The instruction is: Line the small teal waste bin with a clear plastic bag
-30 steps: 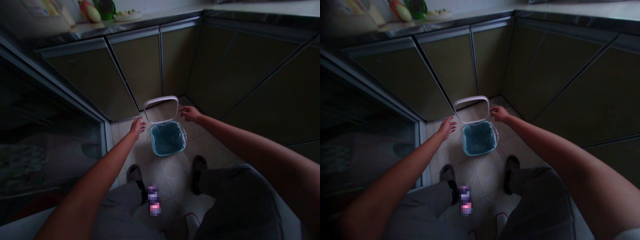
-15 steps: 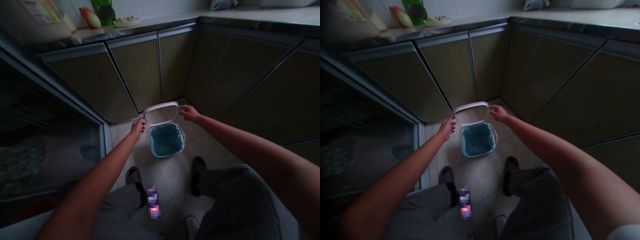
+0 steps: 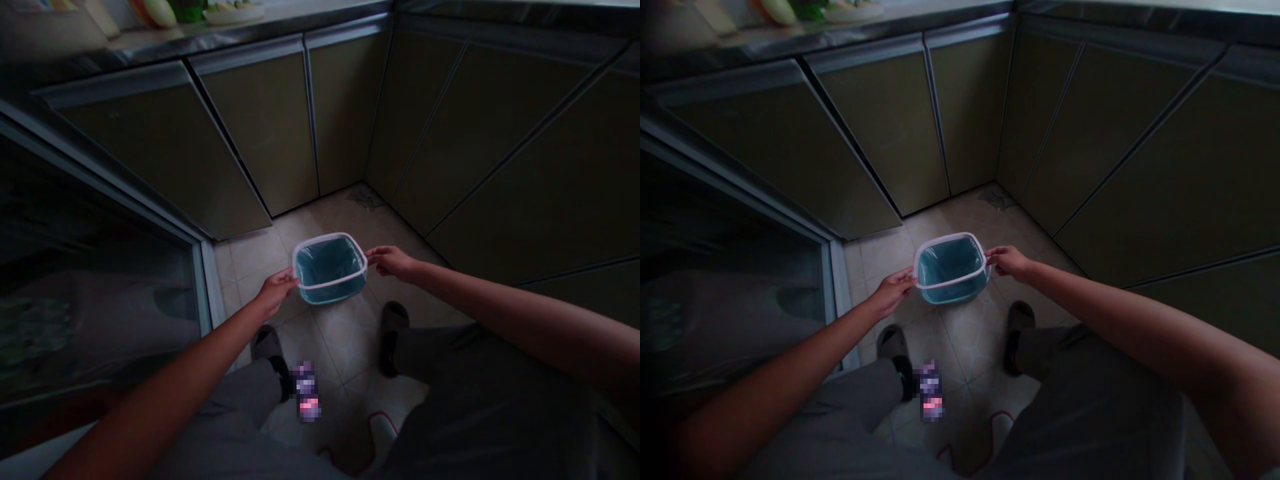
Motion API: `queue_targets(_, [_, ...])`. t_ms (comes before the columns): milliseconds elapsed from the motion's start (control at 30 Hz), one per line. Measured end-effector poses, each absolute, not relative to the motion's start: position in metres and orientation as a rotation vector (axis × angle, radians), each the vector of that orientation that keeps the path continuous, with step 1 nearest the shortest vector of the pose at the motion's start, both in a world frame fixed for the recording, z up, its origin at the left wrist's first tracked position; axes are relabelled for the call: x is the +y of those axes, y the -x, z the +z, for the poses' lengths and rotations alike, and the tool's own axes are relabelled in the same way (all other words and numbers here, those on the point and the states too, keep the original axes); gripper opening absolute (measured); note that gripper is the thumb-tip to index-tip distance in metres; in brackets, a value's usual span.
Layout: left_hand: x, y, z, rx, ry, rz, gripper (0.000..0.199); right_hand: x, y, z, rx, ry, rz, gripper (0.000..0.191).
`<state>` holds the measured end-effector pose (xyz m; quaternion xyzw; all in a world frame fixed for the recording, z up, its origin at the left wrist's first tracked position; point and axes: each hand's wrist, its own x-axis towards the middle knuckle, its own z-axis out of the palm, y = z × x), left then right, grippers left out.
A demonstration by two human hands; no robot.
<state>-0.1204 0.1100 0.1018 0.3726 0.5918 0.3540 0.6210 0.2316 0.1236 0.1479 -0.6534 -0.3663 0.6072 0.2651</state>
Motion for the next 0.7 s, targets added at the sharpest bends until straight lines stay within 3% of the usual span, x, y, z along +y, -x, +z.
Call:
queue_targets(200, [0.103, 0.123, 0.064, 1.467, -1.199, 0.673, 0.092, 0.111, -0.233, 0.109, -1.31, 1.946, 1.632, 0.033])
queue_targets(400, [0.098, 0.136, 0.052, 1.618, -1.75, 0.445, 0.085, 0.105, -0.232, 0.101, -2.3, 1.938, 1.01, 0.036])
queue_targets(700, [0.11, 0.134, 0.071, 1.716, -1.867, 0.027, 0.109, 0.111, -0.23, 0.107, -2.683, 1.883, 0.632, 0.034])
